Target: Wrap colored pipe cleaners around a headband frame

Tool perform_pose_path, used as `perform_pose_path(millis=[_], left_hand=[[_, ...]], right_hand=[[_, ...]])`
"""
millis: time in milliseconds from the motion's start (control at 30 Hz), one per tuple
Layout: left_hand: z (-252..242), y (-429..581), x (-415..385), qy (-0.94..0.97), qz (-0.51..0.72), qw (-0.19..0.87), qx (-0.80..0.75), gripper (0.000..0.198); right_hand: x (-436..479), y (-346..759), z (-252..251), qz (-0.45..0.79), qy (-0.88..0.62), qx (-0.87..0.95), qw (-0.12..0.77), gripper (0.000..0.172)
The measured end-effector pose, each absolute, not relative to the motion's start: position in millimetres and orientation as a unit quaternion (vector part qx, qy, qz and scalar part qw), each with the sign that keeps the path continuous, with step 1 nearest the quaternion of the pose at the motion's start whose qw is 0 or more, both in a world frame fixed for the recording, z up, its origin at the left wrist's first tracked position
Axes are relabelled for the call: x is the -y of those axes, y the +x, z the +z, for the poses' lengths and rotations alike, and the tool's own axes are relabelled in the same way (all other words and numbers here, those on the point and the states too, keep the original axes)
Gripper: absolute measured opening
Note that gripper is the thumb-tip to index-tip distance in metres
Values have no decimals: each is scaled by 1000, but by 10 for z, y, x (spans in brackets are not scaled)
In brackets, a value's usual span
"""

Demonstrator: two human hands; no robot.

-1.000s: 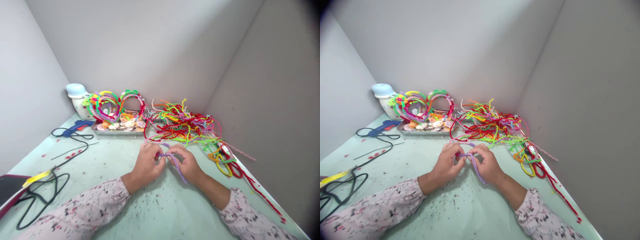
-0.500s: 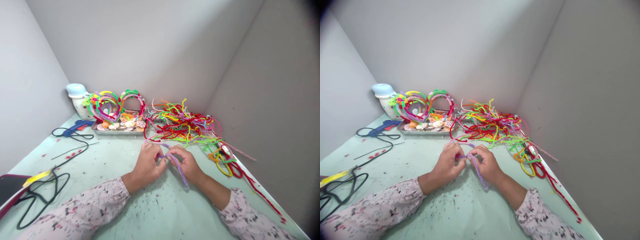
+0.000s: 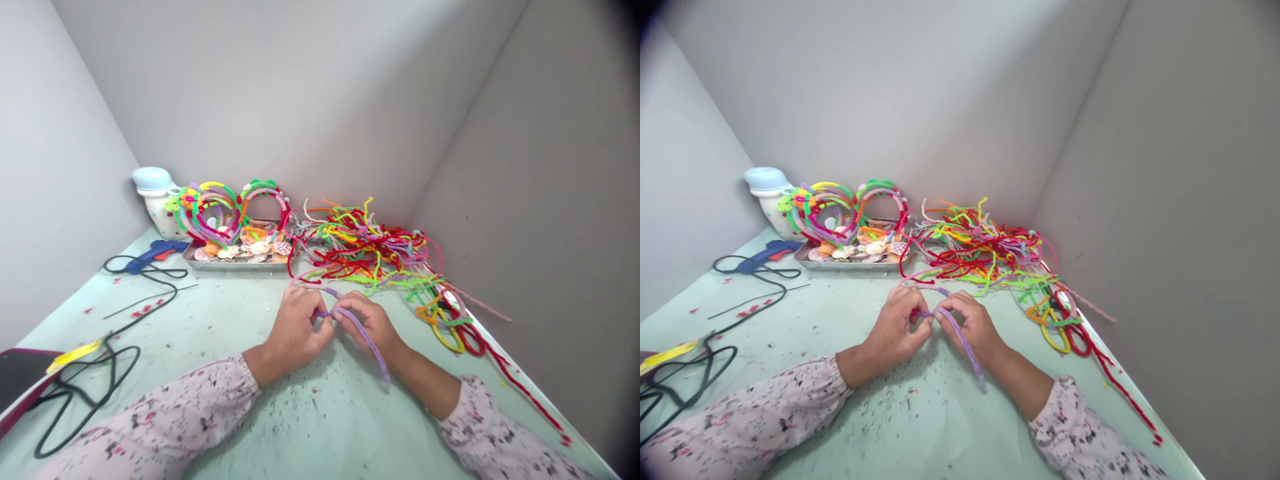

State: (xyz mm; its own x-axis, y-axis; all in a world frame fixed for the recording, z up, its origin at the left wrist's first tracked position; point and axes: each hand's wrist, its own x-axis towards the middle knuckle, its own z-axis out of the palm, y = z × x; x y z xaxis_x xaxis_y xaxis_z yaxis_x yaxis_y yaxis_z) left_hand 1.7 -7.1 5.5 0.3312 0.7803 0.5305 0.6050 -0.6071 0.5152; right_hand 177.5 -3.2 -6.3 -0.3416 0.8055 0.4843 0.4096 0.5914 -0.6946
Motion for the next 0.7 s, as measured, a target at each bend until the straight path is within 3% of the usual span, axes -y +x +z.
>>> perform_pose_path(millis=[700], left_hand=[[69,7,67,817,385,123,-411,10]], right_hand=[[73,1758,-11,288,-389,776,404,13]])
